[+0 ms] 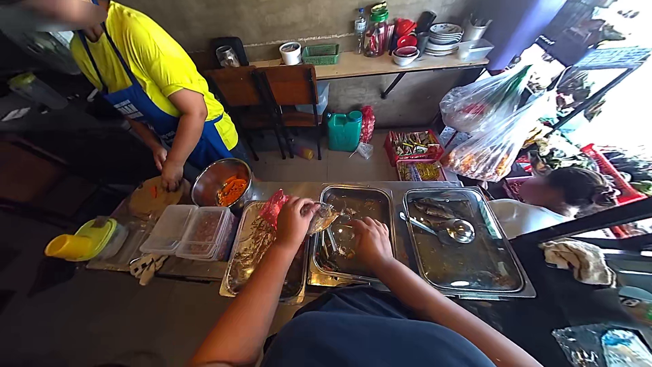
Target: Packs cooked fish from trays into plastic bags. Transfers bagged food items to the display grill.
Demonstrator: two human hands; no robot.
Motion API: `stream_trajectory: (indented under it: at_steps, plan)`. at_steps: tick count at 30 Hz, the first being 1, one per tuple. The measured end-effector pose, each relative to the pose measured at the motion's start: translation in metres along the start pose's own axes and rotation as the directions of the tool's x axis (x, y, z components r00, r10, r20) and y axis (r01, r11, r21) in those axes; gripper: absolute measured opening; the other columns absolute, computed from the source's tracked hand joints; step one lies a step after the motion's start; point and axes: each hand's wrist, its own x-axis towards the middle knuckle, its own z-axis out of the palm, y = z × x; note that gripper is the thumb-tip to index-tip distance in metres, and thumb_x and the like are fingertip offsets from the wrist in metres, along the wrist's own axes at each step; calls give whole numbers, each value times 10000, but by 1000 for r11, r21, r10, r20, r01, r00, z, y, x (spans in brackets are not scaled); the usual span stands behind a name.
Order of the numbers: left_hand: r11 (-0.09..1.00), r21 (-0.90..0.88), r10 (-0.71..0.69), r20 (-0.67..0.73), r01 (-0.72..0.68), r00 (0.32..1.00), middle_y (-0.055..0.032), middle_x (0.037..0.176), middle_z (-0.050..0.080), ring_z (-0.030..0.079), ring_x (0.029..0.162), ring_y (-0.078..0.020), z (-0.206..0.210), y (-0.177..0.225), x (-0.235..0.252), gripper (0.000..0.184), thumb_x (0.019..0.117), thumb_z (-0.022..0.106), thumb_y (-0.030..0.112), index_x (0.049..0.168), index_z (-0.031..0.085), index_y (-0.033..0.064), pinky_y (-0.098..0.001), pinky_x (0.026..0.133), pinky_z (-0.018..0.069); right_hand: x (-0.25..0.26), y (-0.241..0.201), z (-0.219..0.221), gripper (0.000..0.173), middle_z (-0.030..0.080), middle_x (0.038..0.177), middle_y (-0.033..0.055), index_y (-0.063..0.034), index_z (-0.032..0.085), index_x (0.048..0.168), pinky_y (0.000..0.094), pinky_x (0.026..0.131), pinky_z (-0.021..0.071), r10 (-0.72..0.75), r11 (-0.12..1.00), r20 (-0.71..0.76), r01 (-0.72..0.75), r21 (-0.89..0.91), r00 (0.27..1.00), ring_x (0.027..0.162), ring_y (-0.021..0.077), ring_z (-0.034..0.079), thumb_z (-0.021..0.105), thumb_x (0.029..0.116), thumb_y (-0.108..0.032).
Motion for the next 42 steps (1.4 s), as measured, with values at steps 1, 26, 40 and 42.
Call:
stream_trajectory:
  at_steps: [1,26,40,42]
  plan:
    - [998,22,-65,10,64,998,-113,1071,714,687,982,-231,0,-2,-16,379,982,662,420,1094,740,67,-432,923,556,2,0,-3,394,711,1196,116,-207,724,1270,531,1035,455,11,1000,15,-11,-1,1000,1163,312,646,438,1015,-119]
    - [971,-190,-105,221,148,970,-118,1095,698,656,1019,-206,10,39,-39,358,1038,566,349,1152,705,38,-361,953,510,12,-43,-17,399,683,1224,184,-152,696,1307,553,1058,431,-37,975,81,54,-217,996,1199,362,624,462,1003,-42]
    - [975,203,-171,417,92,893,-276,1355,508,599,1186,-402,-9,70,31,280,916,650,7,1195,668,29,-515,992,527,12,-47,-38,384,678,1190,190,-109,694,1288,562,1041,430,-95,943,54,107,-315,994,1170,369,623,502,974,2]
    - [957,288,-156,441,25,884,-239,1317,593,576,1243,-382,-14,73,32,219,934,614,-4,1108,746,14,-516,1061,477,13,-46,-44,382,669,1214,189,-106,681,1306,564,1050,419,-94,935,74,113,-335,993,1183,372,611,512,979,-6]
